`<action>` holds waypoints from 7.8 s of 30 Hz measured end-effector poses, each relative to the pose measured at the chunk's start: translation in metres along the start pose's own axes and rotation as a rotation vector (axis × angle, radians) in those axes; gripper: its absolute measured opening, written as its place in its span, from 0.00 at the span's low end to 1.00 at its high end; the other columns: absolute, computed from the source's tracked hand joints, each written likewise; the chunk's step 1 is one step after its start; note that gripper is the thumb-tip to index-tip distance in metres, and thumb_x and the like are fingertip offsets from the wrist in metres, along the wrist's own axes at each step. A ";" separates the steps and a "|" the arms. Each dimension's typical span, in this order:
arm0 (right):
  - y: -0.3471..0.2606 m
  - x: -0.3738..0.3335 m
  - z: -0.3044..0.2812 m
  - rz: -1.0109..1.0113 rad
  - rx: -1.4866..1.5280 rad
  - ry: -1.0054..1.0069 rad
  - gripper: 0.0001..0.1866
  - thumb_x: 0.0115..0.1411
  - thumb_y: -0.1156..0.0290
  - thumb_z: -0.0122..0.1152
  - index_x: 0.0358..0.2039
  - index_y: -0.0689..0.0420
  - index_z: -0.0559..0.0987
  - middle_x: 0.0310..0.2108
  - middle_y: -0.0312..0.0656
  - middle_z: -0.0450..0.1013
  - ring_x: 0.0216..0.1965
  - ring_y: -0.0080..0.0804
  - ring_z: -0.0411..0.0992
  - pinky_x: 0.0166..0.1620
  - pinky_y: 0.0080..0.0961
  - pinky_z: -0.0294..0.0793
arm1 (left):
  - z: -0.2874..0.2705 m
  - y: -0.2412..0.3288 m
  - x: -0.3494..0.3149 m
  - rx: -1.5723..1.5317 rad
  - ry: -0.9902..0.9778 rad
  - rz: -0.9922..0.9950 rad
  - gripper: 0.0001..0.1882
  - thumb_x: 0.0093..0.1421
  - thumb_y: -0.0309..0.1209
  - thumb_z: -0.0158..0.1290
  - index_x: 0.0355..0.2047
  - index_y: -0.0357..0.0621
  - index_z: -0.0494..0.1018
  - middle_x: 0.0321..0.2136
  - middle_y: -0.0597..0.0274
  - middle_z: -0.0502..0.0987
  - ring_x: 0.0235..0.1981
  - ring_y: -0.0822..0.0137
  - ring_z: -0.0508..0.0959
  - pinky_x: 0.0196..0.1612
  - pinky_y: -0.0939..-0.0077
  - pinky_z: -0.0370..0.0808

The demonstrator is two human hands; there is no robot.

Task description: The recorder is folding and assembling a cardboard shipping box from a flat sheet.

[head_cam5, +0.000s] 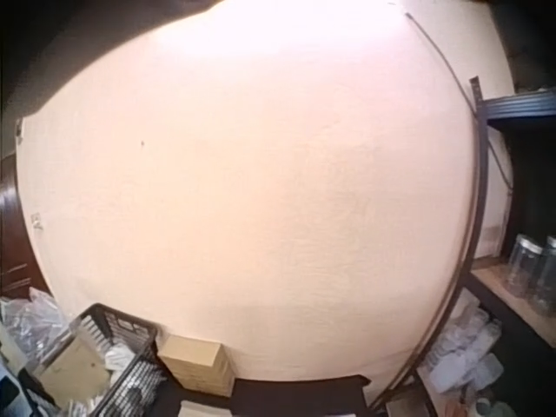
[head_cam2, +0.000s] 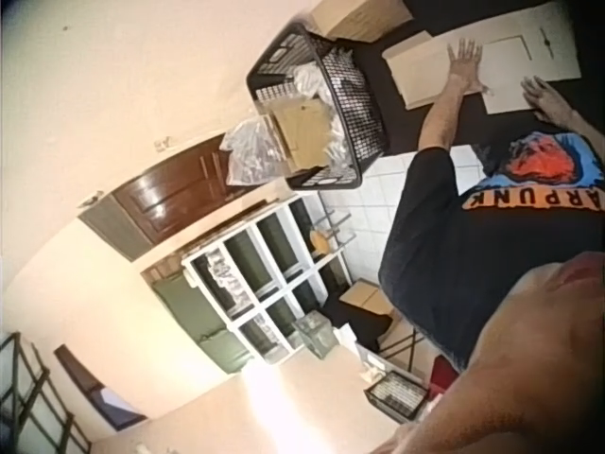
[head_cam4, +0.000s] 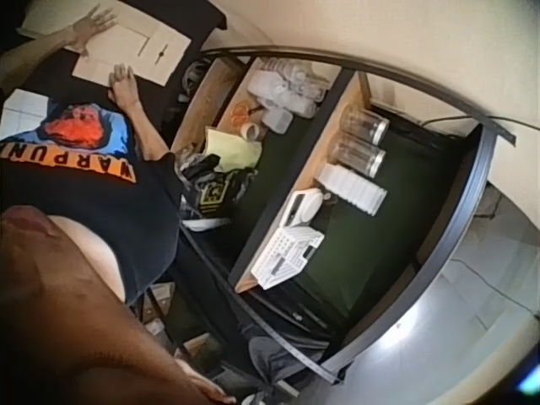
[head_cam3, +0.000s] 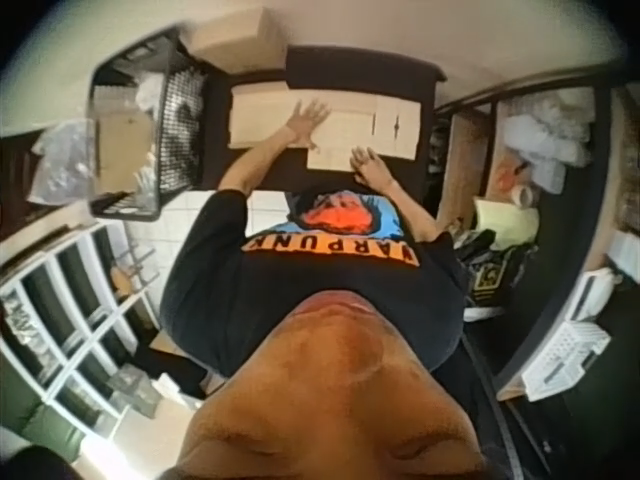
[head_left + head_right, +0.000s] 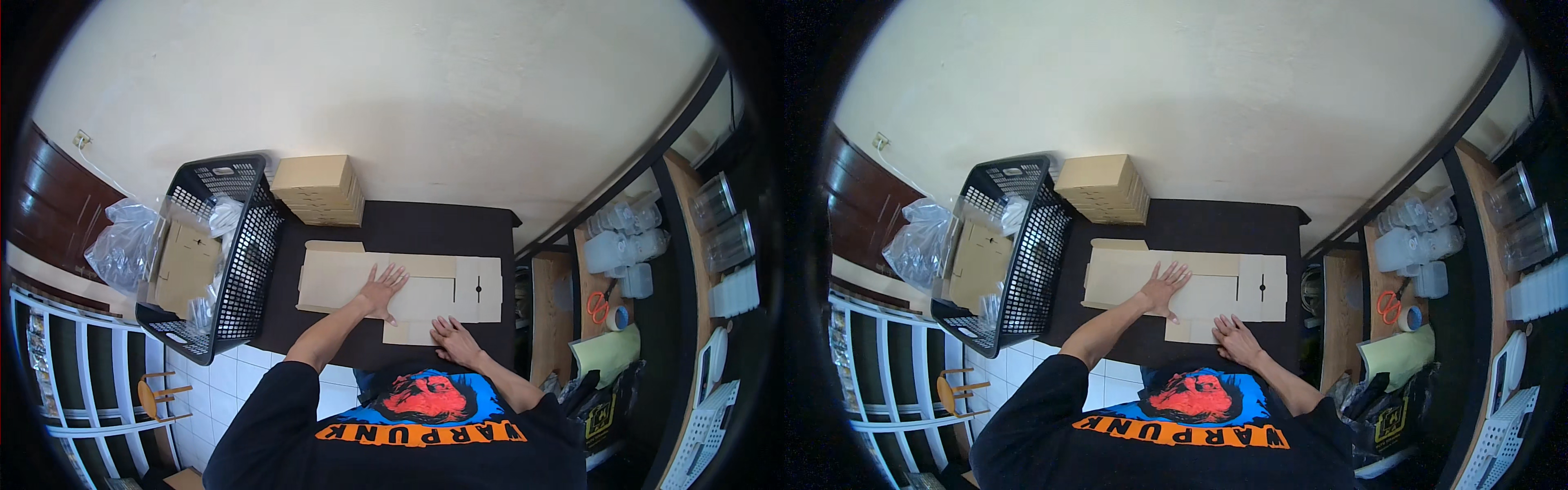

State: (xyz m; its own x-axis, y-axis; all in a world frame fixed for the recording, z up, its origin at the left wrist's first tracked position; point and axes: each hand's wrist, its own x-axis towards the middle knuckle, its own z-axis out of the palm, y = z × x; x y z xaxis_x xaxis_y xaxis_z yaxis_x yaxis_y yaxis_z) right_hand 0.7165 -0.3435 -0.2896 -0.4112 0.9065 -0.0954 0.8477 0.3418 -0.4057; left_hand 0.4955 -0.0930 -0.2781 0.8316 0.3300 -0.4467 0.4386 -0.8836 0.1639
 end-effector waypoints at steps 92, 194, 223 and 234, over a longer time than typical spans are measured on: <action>0.042 0.034 0.014 0.622 0.396 0.466 0.38 0.38 0.57 0.87 0.52 0.55 0.84 0.49 0.51 0.74 0.52 0.51 0.72 0.54 0.53 0.69 | 0.037 -0.005 0.019 -0.396 0.110 0.087 0.44 0.46 0.43 0.77 0.62 0.39 0.76 0.80 0.47 0.36 0.80 0.41 0.33 0.77 0.31 0.30; 0.053 0.101 -0.157 0.069 0.071 0.576 0.14 0.62 0.79 0.57 0.45 0.60 0.86 0.45 0.57 0.82 0.55 0.56 0.79 0.60 0.51 0.76 | 0.054 0.164 -0.017 -2.733 0.404 -0.338 0.22 0.77 0.30 0.38 0.67 0.33 0.59 0.66 0.33 0.67 0.62 0.40 0.76 0.64 0.44 0.78; -0.091 0.204 -0.008 0.566 0.537 0.708 0.17 0.69 0.64 0.62 0.48 0.66 0.85 0.35 0.58 0.84 0.37 0.46 0.86 0.41 0.35 0.81 | 0.062 -0.092 -0.175 -0.942 1.058 -0.861 0.25 0.61 0.30 0.60 0.58 0.33 0.78 0.46 0.36 0.84 0.52 0.41 0.83 0.59 0.54 0.78; -0.169 0.074 0.094 1.164 1.387 0.441 0.19 0.73 0.58 0.59 0.54 0.61 0.78 0.42 0.52 0.81 0.43 0.42 0.83 0.43 0.42 0.88 | 0.213 -0.028 -0.276 -1.219 0.402 -0.634 0.30 0.63 0.48 0.68 0.50 0.32 0.76 0.39 0.46 0.85 0.38 0.56 0.87 0.40 0.62 0.83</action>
State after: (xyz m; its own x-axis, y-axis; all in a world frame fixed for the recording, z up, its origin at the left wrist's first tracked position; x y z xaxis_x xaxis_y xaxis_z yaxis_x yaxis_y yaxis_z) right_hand 0.5116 -0.3579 -0.3132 0.3995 0.5751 -0.7139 -0.3339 -0.6340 -0.6975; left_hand 0.1811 -0.2303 -0.3471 0.3361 0.8058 -0.4875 0.6081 0.2096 0.7657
